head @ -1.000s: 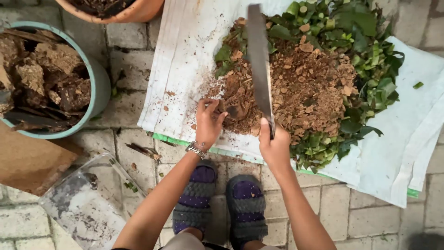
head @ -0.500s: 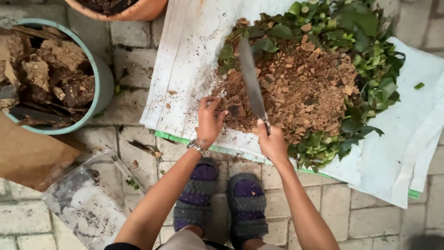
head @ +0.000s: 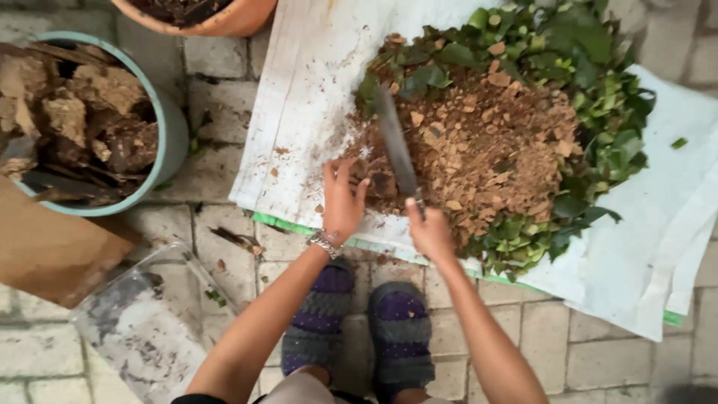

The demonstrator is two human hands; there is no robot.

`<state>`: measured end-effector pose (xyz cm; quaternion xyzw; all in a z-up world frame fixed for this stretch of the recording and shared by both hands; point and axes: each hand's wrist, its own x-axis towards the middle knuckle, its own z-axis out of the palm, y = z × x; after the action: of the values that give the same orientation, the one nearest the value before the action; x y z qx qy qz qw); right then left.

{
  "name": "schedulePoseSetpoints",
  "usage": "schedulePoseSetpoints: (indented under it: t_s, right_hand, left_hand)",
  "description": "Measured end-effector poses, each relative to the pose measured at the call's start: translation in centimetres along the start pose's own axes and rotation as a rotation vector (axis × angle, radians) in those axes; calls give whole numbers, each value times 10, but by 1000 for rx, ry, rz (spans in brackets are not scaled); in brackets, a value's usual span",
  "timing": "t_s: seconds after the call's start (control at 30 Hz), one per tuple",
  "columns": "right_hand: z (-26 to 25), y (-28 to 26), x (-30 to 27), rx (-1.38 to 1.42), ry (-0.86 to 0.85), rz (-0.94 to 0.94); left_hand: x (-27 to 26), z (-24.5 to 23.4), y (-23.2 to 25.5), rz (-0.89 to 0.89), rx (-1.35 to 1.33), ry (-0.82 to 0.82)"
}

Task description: Chopping dry tree bark into smaller pieces using a large knife on a plastic sheet.

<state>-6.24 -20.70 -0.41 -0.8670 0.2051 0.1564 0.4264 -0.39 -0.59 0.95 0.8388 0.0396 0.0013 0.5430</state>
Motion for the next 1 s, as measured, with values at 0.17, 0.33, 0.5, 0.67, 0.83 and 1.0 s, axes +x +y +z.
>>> schedulePoseSetpoints:
  t_s: [0.17,0.33,0.5,0.67,0.83,1.0]
  right_hand:
    - [-37,-37,-19,127,69,-73]
    - [-15,-42,-15,189,123,-235]
    - [11,-9,-1,-243,66,-40]
    - [-17,-14,-4,-99,7,-50]
    - [-37,-48,-27,-3,85,-158]
    - [23,19,-10,-66,74,-199]
  left_hand:
    - [-7,6,1,-169,-23,-32]
    - [-8,15,-12,-221,-95,-8]
    - [-10,11,-15,-172,-70,18]
    - [-11,16,-32,-233,-154,51]
    - [-8,14,-33,-270,-184,33]
    - [-8,13,-32,-292,-120,36]
